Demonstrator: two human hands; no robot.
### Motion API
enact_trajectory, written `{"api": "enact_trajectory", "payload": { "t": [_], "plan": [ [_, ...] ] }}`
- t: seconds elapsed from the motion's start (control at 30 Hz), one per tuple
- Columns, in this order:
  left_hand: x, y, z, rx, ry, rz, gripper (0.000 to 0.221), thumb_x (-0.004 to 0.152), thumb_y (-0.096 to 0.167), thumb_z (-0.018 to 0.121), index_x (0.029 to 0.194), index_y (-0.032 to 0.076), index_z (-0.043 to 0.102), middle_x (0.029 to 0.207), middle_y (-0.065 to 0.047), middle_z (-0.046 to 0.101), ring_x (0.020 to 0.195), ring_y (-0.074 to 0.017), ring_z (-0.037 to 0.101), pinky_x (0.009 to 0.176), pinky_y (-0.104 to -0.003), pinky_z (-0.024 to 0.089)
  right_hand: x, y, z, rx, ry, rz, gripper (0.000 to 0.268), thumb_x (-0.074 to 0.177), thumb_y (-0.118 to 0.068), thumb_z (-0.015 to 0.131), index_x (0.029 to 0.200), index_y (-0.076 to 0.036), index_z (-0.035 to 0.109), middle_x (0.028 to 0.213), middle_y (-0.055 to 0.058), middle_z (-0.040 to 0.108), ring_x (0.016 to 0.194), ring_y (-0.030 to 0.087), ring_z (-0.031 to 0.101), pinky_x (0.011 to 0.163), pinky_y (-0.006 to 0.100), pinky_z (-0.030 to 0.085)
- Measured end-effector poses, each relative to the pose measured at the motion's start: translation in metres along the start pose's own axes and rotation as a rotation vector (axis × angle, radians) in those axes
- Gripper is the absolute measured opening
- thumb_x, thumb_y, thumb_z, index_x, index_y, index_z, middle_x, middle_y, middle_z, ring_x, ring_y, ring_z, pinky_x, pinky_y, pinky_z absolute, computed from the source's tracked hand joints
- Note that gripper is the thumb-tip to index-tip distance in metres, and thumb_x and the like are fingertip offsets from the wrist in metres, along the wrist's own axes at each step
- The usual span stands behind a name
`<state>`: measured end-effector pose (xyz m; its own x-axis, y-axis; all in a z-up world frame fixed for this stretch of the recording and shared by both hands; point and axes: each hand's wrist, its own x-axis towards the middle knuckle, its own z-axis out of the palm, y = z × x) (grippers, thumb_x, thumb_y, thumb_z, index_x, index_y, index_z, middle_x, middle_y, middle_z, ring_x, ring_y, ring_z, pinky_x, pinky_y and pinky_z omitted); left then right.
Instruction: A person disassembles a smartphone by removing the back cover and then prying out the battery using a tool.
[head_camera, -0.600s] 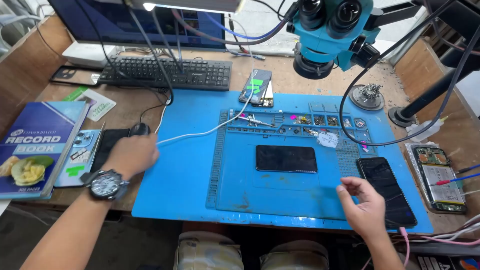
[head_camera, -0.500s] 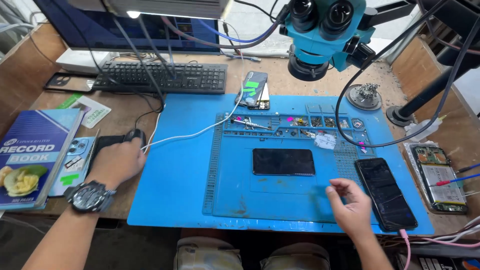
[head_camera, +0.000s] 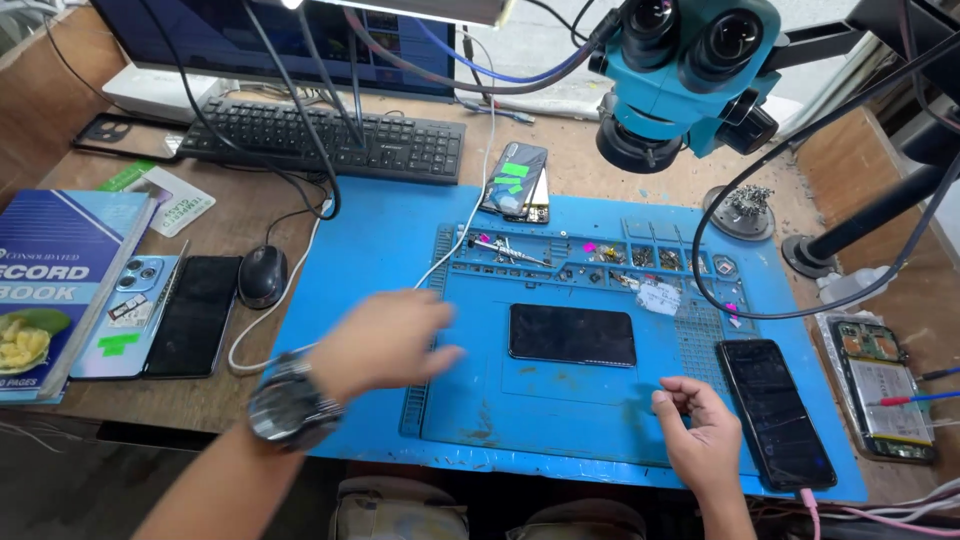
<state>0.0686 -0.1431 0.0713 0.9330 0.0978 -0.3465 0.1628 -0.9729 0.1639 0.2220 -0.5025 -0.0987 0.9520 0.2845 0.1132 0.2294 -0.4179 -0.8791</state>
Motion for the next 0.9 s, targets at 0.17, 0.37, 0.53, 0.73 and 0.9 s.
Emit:
{"api": "enact_trajectory", "payload": {
  "t": [0.17, 0.37, 0.53, 0.73, 0.9],
  "plan": [
    [0.082, 0.037, 0.043, -0.010, 0.139, 0.260, 0.099, 0.078, 0.077, 0.067, 0.142, 0.004, 0.047, 0.133, -0.017, 0.052, 0.119, -0.0357, 0.050, 0.098, -0.051, 0.047, -0.004, -0.003, 0.001, -0.012, 0.022, 0.029, 0.029, 0.096, -0.021, 0.069, 0.118, -0.003, 0.073, 0.097, 0.012, 0.073, 0.092, 0.023, 0.070, 0.079, 0.040, 0.062],
    [0.120, 0.034, 0.074, -0.068, 0.249, 0.258, 0.087, 0.075, 0.074, 0.069, 0.120, 0.002, 0.057, 0.122, -0.018, 0.053, 0.112, -0.0357, 0.049, 0.093, -0.049, 0.047, 0.004, -0.016, 0.004, 0.094, 0.064, 0.181, 0.029, 0.095, -0.011, 0.069, 0.121, 0.003, 0.071, 0.105, 0.018, 0.071, 0.096, 0.029, 0.069, 0.083, 0.043, 0.062],
    [0.109, 0.026, 0.068, -0.208, 0.288, 0.239, 0.080, 0.062, 0.068, 0.077, 0.107, 0.007, 0.050, 0.107, -0.010, 0.055, 0.096, -0.0280, 0.051, 0.083, -0.042, 0.046, 0.032, -0.028, 0.012, 0.169, 0.077, 0.308, 0.033, 0.095, -0.005, 0.071, 0.126, 0.006, 0.069, 0.112, 0.022, 0.072, 0.101, 0.030, 0.066, 0.078, 0.043, 0.058],
    [0.086, 0.008, 0.041, -0.642, 0.183, 0.388, 0.068, 0.072, 0.020, 0.078, 0.129, 0.015, 0.041, 0.115, -0.013, 0.059, 0.087, -0.0290, 0.061, 0.059, -0.039, 0.048, 0.066, -0.124, 0.048, 0.010, -0.232, 0.371, 0.080, 0.087, -0.021, 0.067, 0.159, -0.018, 0.033, 0.158, 0.006, 0.047, 0.150, 0.027, 0.044, 0.125, 0.049, 0.046],
    [0.100, -0.020, 0.040, -1.095, 0.225, 0.299, 0.094, 0.077, 0.007, 0.080, 0.156, 0.023, 0.031, 0.130, -0.015, 0.062, 0.067, -0.0126, 0.064, 0.061, -0.028, 0.056, 0.085, -0.067, 0.080, 0.376, -0.424, 0.226, 0.042, 0.087, -0.008, 0.071, 0.128, 0.004, 0.074, 0.122, 0.020, 0.079, 0.109, 0.032, 0.074, 0.093, 0.046, 0.061]
  ]
}}
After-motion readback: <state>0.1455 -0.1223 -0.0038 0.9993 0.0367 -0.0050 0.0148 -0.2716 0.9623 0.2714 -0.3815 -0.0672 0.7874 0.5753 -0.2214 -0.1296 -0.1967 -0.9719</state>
